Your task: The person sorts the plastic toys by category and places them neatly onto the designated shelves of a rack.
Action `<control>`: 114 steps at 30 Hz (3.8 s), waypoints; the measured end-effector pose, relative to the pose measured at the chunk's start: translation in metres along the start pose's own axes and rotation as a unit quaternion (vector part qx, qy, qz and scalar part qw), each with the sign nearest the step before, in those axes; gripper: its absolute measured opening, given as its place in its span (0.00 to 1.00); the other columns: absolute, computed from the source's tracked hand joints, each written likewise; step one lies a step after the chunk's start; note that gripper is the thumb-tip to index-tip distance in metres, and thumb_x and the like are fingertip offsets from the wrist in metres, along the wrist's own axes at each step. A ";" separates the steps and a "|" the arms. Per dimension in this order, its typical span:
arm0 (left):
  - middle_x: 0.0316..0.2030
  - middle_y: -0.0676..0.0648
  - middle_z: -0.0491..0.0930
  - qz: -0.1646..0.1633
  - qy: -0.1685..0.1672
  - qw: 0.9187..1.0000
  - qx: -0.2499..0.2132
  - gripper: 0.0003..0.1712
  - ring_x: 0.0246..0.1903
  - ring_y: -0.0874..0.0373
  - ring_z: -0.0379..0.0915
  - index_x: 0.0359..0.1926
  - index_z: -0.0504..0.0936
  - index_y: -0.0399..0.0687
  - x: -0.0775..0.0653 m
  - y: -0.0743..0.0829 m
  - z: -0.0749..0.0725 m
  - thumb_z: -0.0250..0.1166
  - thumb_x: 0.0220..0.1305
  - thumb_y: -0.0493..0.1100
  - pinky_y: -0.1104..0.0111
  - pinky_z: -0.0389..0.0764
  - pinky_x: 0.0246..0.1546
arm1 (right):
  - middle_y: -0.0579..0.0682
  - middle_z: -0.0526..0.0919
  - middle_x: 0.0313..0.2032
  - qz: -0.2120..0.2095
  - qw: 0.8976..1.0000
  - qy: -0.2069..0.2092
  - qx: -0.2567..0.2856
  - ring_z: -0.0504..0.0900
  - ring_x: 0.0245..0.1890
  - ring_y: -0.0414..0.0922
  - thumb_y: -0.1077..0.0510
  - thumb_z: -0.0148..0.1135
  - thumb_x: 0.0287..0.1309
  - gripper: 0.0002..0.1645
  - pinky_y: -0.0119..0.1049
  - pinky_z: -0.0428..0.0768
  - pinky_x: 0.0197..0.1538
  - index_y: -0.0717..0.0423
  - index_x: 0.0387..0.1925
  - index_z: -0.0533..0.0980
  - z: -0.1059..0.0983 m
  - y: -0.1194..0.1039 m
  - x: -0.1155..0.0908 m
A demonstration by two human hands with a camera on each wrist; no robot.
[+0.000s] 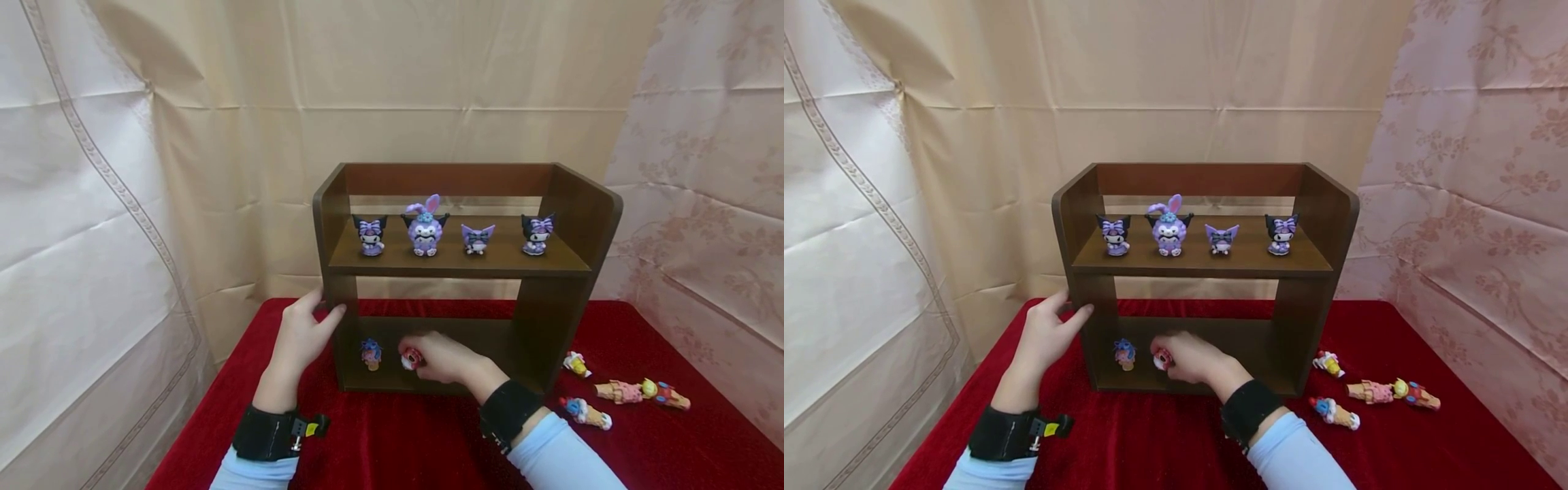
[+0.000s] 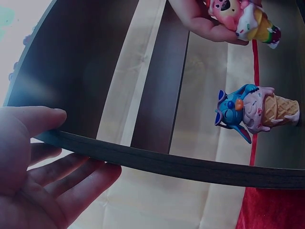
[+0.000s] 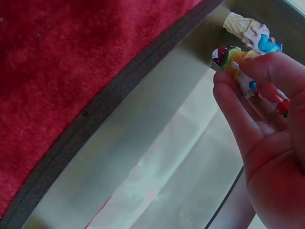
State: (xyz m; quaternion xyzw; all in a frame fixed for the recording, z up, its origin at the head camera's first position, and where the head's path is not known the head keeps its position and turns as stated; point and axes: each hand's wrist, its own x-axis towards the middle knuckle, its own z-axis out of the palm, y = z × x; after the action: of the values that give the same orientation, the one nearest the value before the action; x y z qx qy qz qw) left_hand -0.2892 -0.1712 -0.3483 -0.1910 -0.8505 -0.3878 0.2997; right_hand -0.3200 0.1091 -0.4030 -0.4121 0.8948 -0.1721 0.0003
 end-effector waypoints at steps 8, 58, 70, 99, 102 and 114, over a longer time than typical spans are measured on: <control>0.48 0.51 0.81 -0.003 0.000 1.000 0.001 0.22 0.48 0.58 0.75 0.56 0.77 0.53 -0.001 0.001 0.000 0.67 0.61 0.47 0.54 0.82 0.43 | 0.42 0.77 0.42 0.000 1.000 -0.007 0.000 0.74 0.38 0.35 0.67 0.66 0.46 0.26 0.32 0.78 0.38 0.52 0.50 0.75 0.009 0.002 0.000; 0.47 0.50 0.82 -0.008 -0.003 1.000 0.000 0.20 0.47 0.58 0.75 0.55 0.78 0.53 0.000 -0.001 0.000 0.67 0.61 0.45 0.56 0.82 0.43 | 0.51 0.77 0.50 0.042 0.999 0.014 0.025 0.76 0.45 0.42 0.61 0.63 0.58 0.28 0.40 0.79 0.46 0.59 0.60 0.69 0.009 0.009 0.003; 0.48 0.52 0.81 -0.005 -0.002 1.000 -0.006 0.21 0.48 0.55 0.75 0.55 0.78 0.53 0.000 0.000 0.000 0.67 0.61 0.45 0.57 0.82 0.42 | 0.53 0.77 0.48 0.041 0.999 0.023 0.019 0.76 0.46 0.45 0.60 0.65 0.56 0.28 0.43 0.79 0.46 0.60 0.58 0.69 0.007 0.008 0.006; 0.48 0.52 0.81 -0.009 -0.001 1.000 0.000 0.21 0.48 0.58 0.75 0.55 0.78 0.54 0.000 -0.001 0.001 0.67 0.61 0.46 0.56 0.82 0.43 | 0.52 0.79 0.43 0.092 0.993 0.068 0.008 0.77 0.39 0.45 0.56 0.71 0.51 0.33 0.44 0.79 0.40 0.62 0.58 0.70 0.013 0.003 0.010; 0.48 0.52 0.81 -0.012 -0.002 1.000 0.003 0.21 0.48 0.59 0.75 0.55 0.78 0.54 -0.001 -0.001 0.000 0.67 0.61 0.46 0.57 0.82 0.43 | 0.48 0.78 0.36 0.069 0.995 0.078 -0.004 0.77 0.34 0.42 0.59 0.71 0.50 0.25 0.41 0.79 0.36 0.59 0.50 0.74 0.013 0.003 0.010; 0.48 0.51 0.81 -0.012 -0.002 1.000 0.000 0.21 0.48 0.57 0.75 0.55 0.78 0.54 -0.001 -0.001 0.001 0.67 0.61 0.46 0.56 0.82 0.42 | 0.47 0.78 0.35 0.037 0.995 0.096 -0.009 0.77 0.35 0.43 0.65 0.70 0.47 0.20 0.42 0.79 0.37 0.56 0.44 0.76 0.017 0.000 0.014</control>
State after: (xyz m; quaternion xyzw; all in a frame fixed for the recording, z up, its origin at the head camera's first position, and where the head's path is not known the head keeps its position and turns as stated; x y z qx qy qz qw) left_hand -0.2893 -0.1716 -0.3500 -0.1814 -0.8533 -0.3908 0.2937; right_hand -0.3267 0.0937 -0.4174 -0.3599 0.9070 -0.2024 -0.0826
